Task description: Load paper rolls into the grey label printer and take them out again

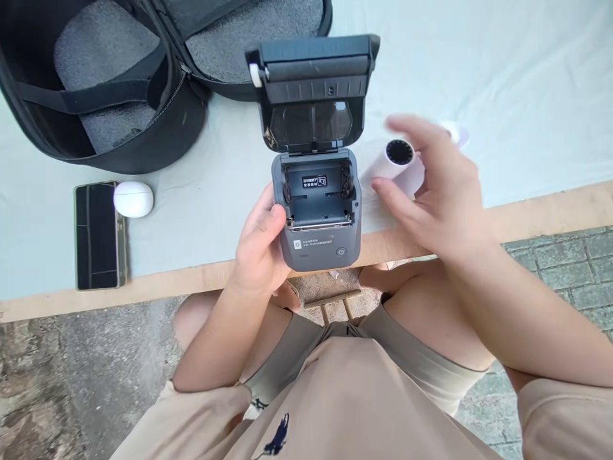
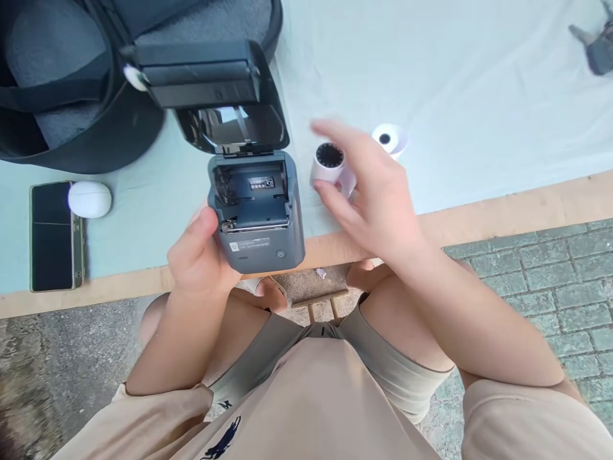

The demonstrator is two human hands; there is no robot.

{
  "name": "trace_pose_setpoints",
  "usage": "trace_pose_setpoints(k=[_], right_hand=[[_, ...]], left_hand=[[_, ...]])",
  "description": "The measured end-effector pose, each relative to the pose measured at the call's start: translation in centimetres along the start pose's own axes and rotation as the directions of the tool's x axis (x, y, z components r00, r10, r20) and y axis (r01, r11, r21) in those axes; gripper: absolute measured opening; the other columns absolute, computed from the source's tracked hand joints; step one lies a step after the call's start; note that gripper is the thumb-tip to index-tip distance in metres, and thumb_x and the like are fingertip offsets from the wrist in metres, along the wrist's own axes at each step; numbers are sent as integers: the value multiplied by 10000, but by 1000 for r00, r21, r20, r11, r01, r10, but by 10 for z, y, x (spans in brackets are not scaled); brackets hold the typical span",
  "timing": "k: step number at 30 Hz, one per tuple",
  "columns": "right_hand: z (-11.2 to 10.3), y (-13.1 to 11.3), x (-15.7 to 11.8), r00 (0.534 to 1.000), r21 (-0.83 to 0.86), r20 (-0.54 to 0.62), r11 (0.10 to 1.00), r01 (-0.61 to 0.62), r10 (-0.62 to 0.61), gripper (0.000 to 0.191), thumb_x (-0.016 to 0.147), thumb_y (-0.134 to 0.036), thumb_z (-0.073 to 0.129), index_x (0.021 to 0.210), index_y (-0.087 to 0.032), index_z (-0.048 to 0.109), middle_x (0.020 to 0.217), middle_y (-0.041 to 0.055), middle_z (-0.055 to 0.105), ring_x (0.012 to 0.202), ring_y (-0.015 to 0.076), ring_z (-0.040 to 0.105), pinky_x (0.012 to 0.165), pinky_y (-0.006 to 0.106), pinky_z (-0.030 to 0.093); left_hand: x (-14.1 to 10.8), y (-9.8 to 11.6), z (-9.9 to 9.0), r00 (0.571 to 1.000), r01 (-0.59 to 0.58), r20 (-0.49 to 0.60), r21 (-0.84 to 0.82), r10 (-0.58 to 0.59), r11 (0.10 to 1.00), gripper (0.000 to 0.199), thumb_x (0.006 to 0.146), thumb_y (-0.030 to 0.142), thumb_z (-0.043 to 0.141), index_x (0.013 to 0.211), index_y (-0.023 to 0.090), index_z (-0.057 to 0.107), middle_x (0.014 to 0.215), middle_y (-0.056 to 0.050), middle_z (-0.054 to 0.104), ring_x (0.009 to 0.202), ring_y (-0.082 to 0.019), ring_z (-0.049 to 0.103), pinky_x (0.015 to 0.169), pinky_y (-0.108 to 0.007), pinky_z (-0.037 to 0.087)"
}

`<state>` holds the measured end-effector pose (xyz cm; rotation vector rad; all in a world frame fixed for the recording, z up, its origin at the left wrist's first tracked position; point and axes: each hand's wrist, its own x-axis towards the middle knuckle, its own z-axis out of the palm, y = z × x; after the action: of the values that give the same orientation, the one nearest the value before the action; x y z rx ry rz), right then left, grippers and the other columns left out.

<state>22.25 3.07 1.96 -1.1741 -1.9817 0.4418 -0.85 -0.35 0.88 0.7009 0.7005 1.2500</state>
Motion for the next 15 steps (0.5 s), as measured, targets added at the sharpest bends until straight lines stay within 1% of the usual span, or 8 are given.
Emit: trace_pose_setpoints(k=[2, 3, 5, 7, 9, 12, 13, 15], right_hand=[[-2, 5, 0, 993, 236, -52, 968, -87, 102, 605, 876, -301, 799, 1405, -355, 511, 1009, -4, 753, 755, 155, 697, 644, 304, 583], [-2, 7, 1, 987, 361, -67, 926, -114, 147, 571, 850, -341, 834, 1342, -343, 545, 971, -12, 751, 735, 153, 697, 614, 296, 575], [-3, 4, 5, 977, 551, -73, 825, -128, 200, 418, 837, -399, 846, 1175, -304, 619, 974, -7, 756, 803, 179, 737, 634, 317, 602], [-4, -8, 10, 976, 590, -99, 801, -99, 194, 300, 870, -409, 797, 1112, -296, 658, 1044, 6, 759, 915, 213, 762, 711, 372, 635], [-5, -27, 15, 982, 435, -176, 900, 11, 74, 232, 897, -335, 720, 1124, -314, 678, 1099, 16, 749, 986, 225, 752, 793, 415, 637], [-3, -51, 21, 972, 130, -100, 966, 225, -213, 371, 847, -120, 634, 1158, -321, 628, 1145, 2, 754, 1074, 222, 741, 865, 410, 629], [-1, -55, 22, 966, 40, -58, 966, 256, -253, 423, 823, -64, 617, 1162, -316, 601, 1146, -4, 760, 1079, 216, 743, 871, 397, 626], [3, -56, 24, 969, -125, -16, 962, 243, -247, 466, 787, -7, 605, 1146, -301, 567, 1122, -5, 770, 1043, 215, 755, 872, 389, 619]], left_hand=[[2, -1, -1, 1000, 2, -11, 40, -1, 999, 314, 940, 457, 701, 1158, 234, 741, 1095, -26, 835, 1059, -236, 815, 1003, -381, 661], [3, -1, -1, 1000, -6, -16, 61, 7, 998, 312, 934, 464, 701, 1146, 238, 739, 1109, -28, 831, 1102, -248, 805, 996, -382, 663], [6, -3, -2, 1000, -18, -18, 92, 20, 996, 308, 934, 477, 689, 1126, 238, 730, 1135, -36, 823, 1201, -275, 774, 1016, -400, 658], [7, -5, -1, 1000, -11, -22, 110, 13, 994, 330, 939, 504, 682, 1137, 241, 711, 1165, -47, 813, 1285, -298, 736, 1044, -430, 648], [7, -6, 0, 1000, 4, -17, 121, -2, 993, 363, 936, 525, 695, 1173, 250, 689, 1188, -57, 804, 1317, -307, 717, 1046, -443, 647], [6, -7, 1, 1000, 0, 13, 136, -2, 991, 379, 925, 512, 726, 1199, 256, 667, 1243, -66, 785, 1315, -310, 715, 1035, -431, 650], [5, -7, 1, 1000, -7, 22, 139, 4, 990, 382, 924, 513, 728, 1199, 256, 664, 1259, -68, 779, 1317, -310, 712, 1030, -423, 651], [4, -7, 1, 1000, -4, 29, 142, 0, 990, 403, 926, 520, 725, 1221, 255, 655, 1277, -72, 773, 1332, -313, 702, 1029, -418, 649]])
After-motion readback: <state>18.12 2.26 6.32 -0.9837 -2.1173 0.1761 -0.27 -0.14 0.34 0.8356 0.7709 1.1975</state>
